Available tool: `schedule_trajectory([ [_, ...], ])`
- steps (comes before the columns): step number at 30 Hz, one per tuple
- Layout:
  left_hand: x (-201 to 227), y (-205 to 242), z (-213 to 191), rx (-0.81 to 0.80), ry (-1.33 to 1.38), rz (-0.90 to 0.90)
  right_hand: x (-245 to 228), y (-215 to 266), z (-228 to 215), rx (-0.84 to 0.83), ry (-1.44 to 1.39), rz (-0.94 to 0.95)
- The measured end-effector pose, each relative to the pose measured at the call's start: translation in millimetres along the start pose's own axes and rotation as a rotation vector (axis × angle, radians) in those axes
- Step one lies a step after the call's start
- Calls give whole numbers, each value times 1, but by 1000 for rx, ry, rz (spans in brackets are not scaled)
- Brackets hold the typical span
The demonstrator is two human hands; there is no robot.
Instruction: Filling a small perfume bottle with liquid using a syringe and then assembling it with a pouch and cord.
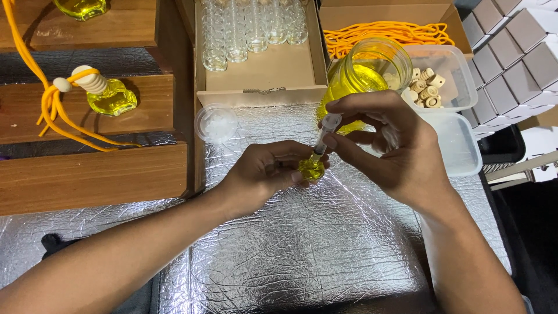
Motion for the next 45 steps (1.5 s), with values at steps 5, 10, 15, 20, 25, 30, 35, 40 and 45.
schedule_trajectory([
  [5, 7, 1, 3, -23, -16, 35, 5, -2, -4, -48, -61, -102],
  [10, 14, 2, 7, -27, -75, -2, -7, 1, -21, 44, -20, -291],
  [15, 16, 1, 9, -72, -59, 71, -14, 26, -59, 468, 313, -339],
  [20, 19, 1, 10, -65, -70, 50, -13, 31, -64, 565, 372, -297],
  [25, 18, 2, 10, -59, -68, 38, -13, 26, -60, 523, 430, -332],
  [30, 14, 2, 8, -43, -45, 38, -8, 27, -62, 531, 476, -300],
  [35, 16, 2, 8, -36, -51, 20, -3, 31, -66, 550, 457, -276],
  [40, 15, 2, 9, -62, -30, 63, -8, 29, -66, 528, 456, -280],
  [45, 20, 3, 11, -81, -37, 102, -15, 22, -62, 478, 427, -264],
])
Point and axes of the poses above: each hand's wrist, its own y-axis away from the middle knuckle, its own z-axis out of the palm, x = y × z, the point moved 9 cm from there along -y, towards the middle knuckle, and after that the axes turned 14 degrees about -x, right-handed, at the moved point
